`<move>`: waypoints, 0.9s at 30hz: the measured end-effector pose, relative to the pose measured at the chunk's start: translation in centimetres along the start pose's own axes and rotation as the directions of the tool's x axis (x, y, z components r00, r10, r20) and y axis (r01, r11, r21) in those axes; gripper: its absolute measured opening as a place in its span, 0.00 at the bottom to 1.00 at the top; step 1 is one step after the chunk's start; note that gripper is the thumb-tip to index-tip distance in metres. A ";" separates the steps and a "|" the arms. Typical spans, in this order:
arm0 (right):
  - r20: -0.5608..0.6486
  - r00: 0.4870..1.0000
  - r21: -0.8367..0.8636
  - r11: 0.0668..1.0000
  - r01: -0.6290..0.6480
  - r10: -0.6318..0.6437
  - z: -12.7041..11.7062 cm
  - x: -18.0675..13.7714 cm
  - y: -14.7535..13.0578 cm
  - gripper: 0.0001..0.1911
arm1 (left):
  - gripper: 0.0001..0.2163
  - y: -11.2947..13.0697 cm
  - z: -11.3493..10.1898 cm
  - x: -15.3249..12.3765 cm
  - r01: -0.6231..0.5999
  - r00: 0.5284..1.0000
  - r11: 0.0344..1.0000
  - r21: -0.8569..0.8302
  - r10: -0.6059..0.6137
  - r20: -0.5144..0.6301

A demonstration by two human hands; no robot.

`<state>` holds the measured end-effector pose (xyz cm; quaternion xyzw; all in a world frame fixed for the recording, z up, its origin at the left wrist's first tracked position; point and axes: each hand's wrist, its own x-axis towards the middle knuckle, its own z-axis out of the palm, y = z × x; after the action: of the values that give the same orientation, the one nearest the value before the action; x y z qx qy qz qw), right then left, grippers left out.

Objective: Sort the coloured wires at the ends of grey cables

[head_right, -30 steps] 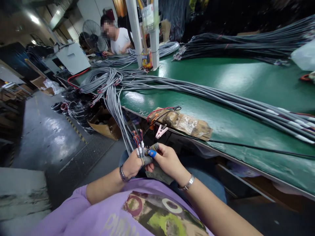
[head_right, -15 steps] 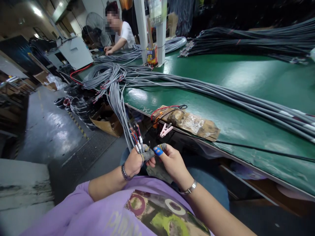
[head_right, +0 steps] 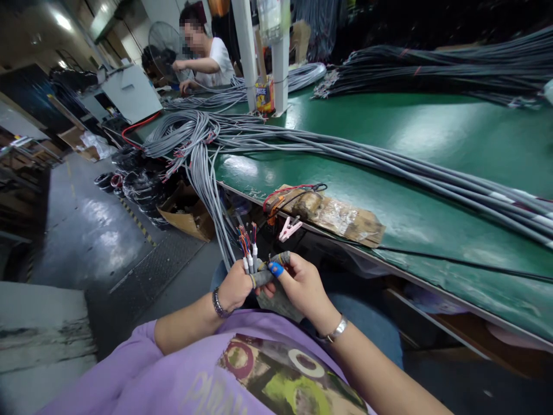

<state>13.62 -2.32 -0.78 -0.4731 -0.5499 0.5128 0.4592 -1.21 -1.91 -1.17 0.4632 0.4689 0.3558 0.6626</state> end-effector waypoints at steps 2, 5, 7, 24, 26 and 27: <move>-0.040 0.999 0.031 0.999 -0.010 0.012 0.0 0.0 0.2 0.15 | 0.18 0.0 0.0 0.0 -0.021 1.000 1.000 -0.010 0.021 -0.018; -0.115 0.990 0.126 0.989 -0.072 0.087 0.0 0.1 0.6 0.15 | 0.16 0.0 -0.1 0.1 -0.058 0.997 0.997 -0.044 0.055 -0.060; -0.121 0.982 0.196 0.974 -0.117 0.142 0.0 0.1 0.6 0.16 | 0.15 0.0 -0.2 0.0 -0.068 0.996 0.996 -0.049 0.064 -0.063; -0.091 0.983 0.365 0.924 -0.114 0.157 0.5 0.8 0.9 0.19 | 0.14 -0.3 -0.1 -0.3 -0.053 0.997 0.998 -0.016 0.052 -0.064; -0.063 0.985 0.369 0.920 -0.129 0.163 0.5 0.8 0.7 0.19 | 0.14 -0.2 0.0 -0.2 -0.051 0.996 0.999 -0.018 0.050 -0.068; -0.054 0.985 0.370 0.919 -0.135 0.166 0.5 0.8 0.6 0.19 | 0.14 -0.2 0.0 -0.2 -0.048 0.996 0.999 -0.019 0.047 -0.071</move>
<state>13.04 -1.61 -1.40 -0.4418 -0.3871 0.6193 0.5210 -1.29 -2.17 -1.29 0.4546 0.4770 0.3924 0.6418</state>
